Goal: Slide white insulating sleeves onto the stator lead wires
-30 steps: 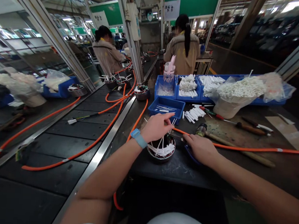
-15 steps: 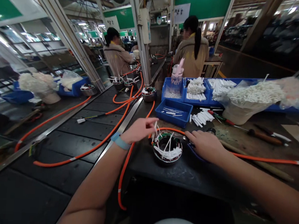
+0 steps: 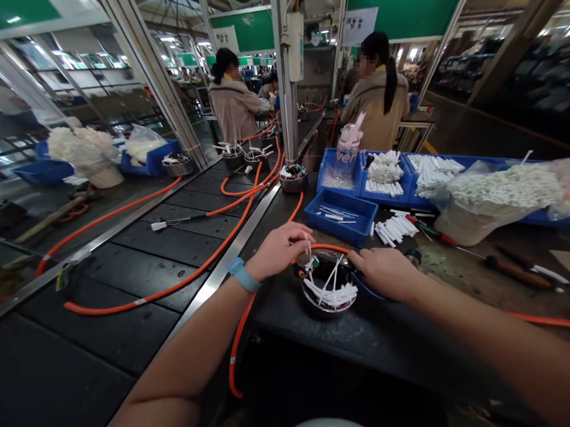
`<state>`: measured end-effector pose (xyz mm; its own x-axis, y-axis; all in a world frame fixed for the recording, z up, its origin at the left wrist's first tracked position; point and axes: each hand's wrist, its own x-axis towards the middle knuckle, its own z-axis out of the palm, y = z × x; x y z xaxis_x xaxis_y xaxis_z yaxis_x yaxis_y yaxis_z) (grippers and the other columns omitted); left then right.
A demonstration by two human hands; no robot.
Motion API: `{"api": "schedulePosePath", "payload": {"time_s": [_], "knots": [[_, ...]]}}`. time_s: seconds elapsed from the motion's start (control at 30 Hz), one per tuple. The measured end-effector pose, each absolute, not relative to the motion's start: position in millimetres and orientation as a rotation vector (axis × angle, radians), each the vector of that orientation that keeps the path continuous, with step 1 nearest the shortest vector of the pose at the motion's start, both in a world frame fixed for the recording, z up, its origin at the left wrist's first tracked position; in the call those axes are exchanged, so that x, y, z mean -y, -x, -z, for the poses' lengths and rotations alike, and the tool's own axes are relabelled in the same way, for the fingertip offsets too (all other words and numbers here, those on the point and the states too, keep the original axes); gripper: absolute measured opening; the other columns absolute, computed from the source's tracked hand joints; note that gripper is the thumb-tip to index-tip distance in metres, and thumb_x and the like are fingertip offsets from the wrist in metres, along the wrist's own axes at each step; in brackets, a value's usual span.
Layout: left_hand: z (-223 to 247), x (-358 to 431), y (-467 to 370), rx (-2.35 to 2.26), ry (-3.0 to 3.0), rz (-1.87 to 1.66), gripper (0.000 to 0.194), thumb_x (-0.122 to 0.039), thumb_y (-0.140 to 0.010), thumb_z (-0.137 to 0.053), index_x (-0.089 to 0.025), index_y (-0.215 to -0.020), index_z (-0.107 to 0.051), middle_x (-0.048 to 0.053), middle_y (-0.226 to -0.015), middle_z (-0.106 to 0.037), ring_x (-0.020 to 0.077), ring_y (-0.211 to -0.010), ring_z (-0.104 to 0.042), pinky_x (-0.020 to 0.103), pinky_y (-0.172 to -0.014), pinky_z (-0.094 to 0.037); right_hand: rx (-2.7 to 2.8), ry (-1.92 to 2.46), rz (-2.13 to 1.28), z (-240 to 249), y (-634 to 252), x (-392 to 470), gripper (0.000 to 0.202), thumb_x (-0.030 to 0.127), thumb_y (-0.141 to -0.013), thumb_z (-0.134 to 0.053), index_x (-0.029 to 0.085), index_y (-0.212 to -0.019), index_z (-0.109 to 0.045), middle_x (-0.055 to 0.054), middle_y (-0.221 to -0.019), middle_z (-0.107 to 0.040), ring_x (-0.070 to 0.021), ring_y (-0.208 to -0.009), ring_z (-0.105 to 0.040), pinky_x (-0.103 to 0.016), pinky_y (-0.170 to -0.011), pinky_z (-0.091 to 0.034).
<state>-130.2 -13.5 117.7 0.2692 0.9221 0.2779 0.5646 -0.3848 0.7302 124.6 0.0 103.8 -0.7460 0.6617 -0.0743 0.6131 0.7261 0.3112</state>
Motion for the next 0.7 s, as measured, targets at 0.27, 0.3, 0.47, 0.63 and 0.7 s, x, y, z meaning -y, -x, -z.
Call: {"api": "schedulePosePath", "payload": {"time_s": [0.27, 0.3, 0.47, 0.63, 0.7], "knots": [[-129.9, 23.4, 128.6, -1.191, -2.157, -0.593, 0.02, -0.025, -0.08, -0.057, -0.02, -0.094, -0.071, 0.0, -0.082, -0.068, 0.0142, -0.078, -0.061, 0.024, -0.074, -0.045, -2.789, -0.904, -0.488, -110.8, -127.2, 10.0, 0.034, 0.01, -0.086, -0.045, 0.015, -0.119, -0.05, -0.008, -0.088, -0.063, -0.0207, -0.076, -0.06, -0.026, -0.057, -0.034], [-131.3, 22.9, 127.3, -1.211, -2.167, -0.598, 0.018, -0.025, -0.081, -0.057, -0.02, -0.089, -0.072, 0.001, -0.082, -0.068, 0.0145, -0.08, -0.061, 0.024, -0.075, -0.045, -2.785, -0.899, -0.491, -112.2, -121.7, 10.4, 0.033, 0.009, -0.086, -0.044, 0.015, -0.117, -0.051, -0.008, -0.087, -0.063, -0.0206, -0.076, -0.06, -0.026, -0.056, -0.034], [-130.3, 23.9, 128.7, -1.286, -2.077, -0.722, 0.016, -0.023, -0.081, -0.055, -0.017, -0.08, -0.069, 0.002, -0.084, -0.068, 0.0141, -0.082, -0.06, 0.025, -0.078, -0.044, -2.763, -0.861, -0.49, -113.5, -112.4, 7.9, 0.026, 0.009, -0.086, -0.042, 0.014, -0.108, -0.056, -0.008, -0.079, -0.063, -0.0213, -0.069, -0.061, -0.027, -0.051, -0.031], [-130.4, 34.5, 135.9, -1.37, -1.762, -0.905, 0.019, -0.028, -0.081, -0.055, -0.013, -0.084, -0.065, 0.002, -0.077, -0.062, 0.0114, -0.069, -0.056, 0.024, -0.068, -0.046, -2.768, -0.97, -0.412, -107.7, -157.6, 9.7, 0.03, 0.01, -0.083, -0.045, 0.016, -0.112, -0.054, -0.007, -0.08, -0.063, -0.0215, -0.07, -0.061, -0.027, -0.053, -0.034], [-132.1, 36.7, 133.7, -1.306, -1.656, -0.752, 0.028, -0.028, -0.077, -0.06, -0.012, -0.099, -0.064, -0.002, -0.069, -0.058, 0.0093, -0.061, -0.052, 0.022, -0.06, -0.044, -2.778, -1.009, -0.351, -107.1, -178.4, 16.3, 0.034, 0.014, -0.081, -0.049, 0.017, -0.114, -0.053, -0.008, -0.086, -0.064, -0.0226, -0.075, -0.062, -0.028, -0.058, -0.037]]}}
